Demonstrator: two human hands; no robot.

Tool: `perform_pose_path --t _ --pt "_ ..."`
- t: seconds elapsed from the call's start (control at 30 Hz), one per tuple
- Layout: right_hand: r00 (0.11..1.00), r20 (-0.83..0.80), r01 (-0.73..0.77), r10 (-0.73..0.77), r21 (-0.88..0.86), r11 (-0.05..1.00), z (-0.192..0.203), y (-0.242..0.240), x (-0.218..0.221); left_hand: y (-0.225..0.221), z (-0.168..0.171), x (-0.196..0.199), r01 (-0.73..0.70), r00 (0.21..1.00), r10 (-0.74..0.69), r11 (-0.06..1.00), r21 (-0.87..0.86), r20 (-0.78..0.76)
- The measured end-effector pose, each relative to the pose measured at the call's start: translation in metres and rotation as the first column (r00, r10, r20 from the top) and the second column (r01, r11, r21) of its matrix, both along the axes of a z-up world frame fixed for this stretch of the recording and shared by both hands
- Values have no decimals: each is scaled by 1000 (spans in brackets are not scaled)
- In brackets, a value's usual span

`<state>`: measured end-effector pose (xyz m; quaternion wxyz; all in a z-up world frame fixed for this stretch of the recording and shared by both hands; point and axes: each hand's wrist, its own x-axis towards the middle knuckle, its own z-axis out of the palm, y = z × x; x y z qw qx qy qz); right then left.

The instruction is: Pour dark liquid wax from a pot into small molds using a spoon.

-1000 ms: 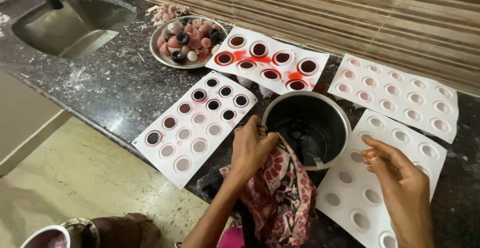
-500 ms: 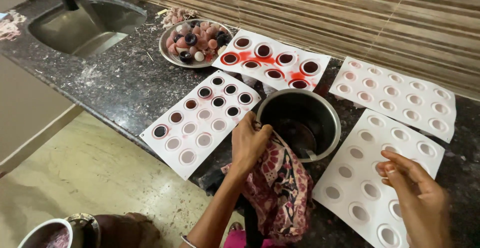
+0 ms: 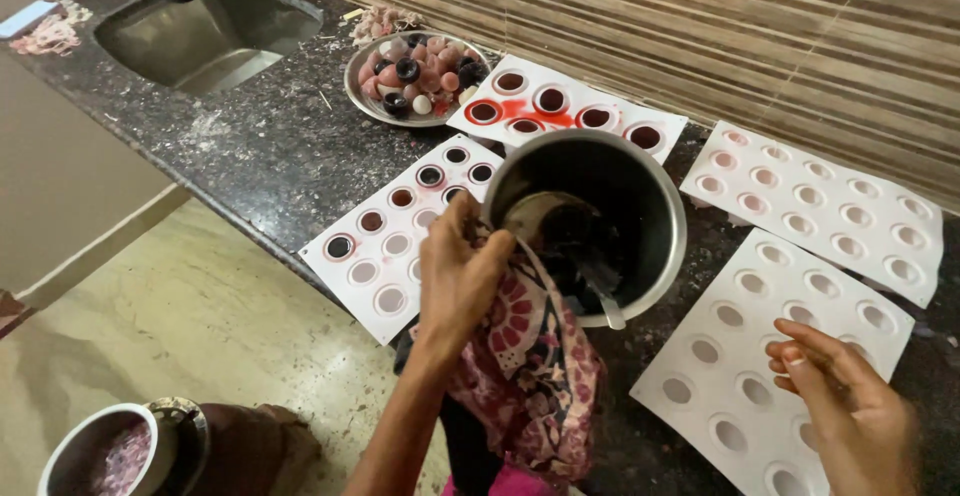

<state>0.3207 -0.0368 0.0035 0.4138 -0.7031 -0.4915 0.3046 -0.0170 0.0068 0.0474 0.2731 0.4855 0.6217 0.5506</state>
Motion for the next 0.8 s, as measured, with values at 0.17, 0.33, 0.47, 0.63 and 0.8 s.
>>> perform_pose_path --t 0.17,0.33,0.47,0.63,0.8 --pt "991 -45 -134 129 -128 983 -1 11 -31 -43 31 -60 -129 986 125 991 34 108" --pt "950 -122 -295 286 -62 954 -27 28 -52 -88 57 -130 -295 955 297 953 62 -11" --pt "928 -121 -360 351 -60 931 -37 46 -80 -100 59 -175 -424 900 432 899 109 -55" --pt "885 -121 -455 450 -16 890 -38 71 -131 -82 34 -240 -526 700 568 820 225 -434" --pt "856 -102 -512 506 -44 858 3 83 -229 -45 29 -269 -428 721 527 849 309 -449"
